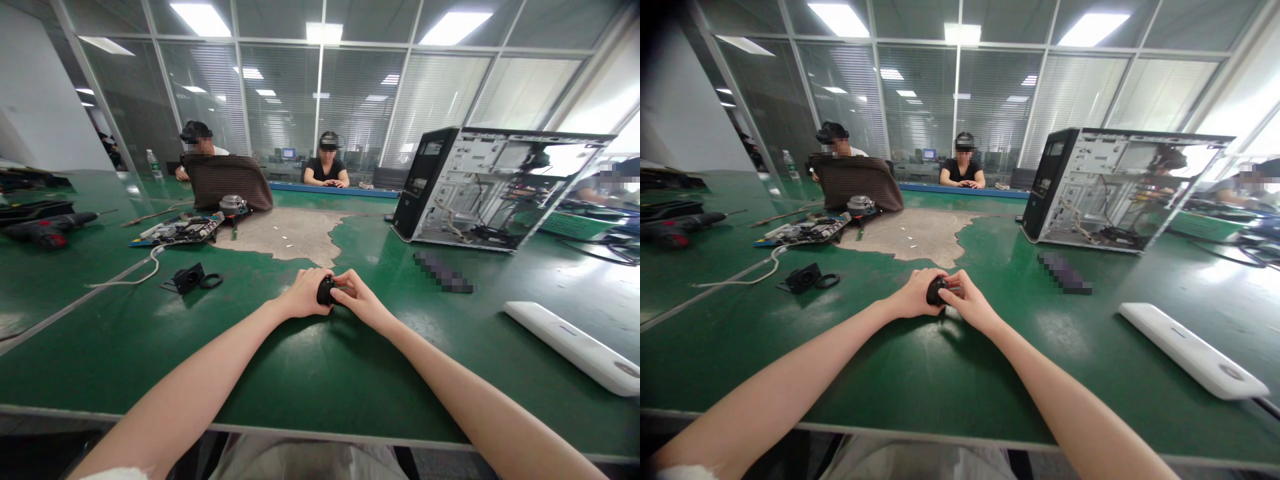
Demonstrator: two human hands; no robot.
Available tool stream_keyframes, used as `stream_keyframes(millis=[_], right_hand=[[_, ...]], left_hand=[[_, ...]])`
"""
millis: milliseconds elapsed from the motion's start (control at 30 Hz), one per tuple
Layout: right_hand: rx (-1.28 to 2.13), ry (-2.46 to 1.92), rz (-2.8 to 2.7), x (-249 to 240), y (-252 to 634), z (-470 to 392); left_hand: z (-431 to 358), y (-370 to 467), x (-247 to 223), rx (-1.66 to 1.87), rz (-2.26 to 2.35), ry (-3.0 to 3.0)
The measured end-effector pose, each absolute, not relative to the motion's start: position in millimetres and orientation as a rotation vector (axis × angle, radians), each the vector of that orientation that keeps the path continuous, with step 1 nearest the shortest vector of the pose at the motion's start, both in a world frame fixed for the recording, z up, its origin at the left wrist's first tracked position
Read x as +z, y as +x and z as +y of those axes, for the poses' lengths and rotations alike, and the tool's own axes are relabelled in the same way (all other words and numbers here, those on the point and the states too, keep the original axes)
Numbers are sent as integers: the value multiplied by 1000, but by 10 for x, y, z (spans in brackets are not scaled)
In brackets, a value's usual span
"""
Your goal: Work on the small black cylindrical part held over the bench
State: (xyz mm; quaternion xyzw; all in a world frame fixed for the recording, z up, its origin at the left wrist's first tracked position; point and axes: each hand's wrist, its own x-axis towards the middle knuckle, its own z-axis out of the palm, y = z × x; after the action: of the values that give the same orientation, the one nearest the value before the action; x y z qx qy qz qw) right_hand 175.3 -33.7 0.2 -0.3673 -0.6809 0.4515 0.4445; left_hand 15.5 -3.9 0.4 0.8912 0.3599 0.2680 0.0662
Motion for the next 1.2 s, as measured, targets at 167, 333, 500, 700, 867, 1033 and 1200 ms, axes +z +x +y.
stream_keyframes(millis=[167,333,500,700,867,1033,1200], right_hand=[[1039,-986,-1663,-79,1757,-249],[1098,-1020,-1673,-84,1797,-238],[1179,-851,-1709,21,1796,-332],[1134,-920,-1641,6,1743,-315],[1131,-1029,-1648,-31,1767,-276],[1214,-823,-1712,-29,1815,-290],[1214,-873,-1630,-12,1771,-316]], left_hand=[[-50,160,13,807,1099,2679],[-45,157,9,813,1090,2693],[-34,153,-7,825,1083,2692],[-39,151,0,820,1089,2690],[-28,149,-9,833,1072,2702],[-7,150,-30,810,1075,2713],[-15,150,-26,830,1071,2713]])
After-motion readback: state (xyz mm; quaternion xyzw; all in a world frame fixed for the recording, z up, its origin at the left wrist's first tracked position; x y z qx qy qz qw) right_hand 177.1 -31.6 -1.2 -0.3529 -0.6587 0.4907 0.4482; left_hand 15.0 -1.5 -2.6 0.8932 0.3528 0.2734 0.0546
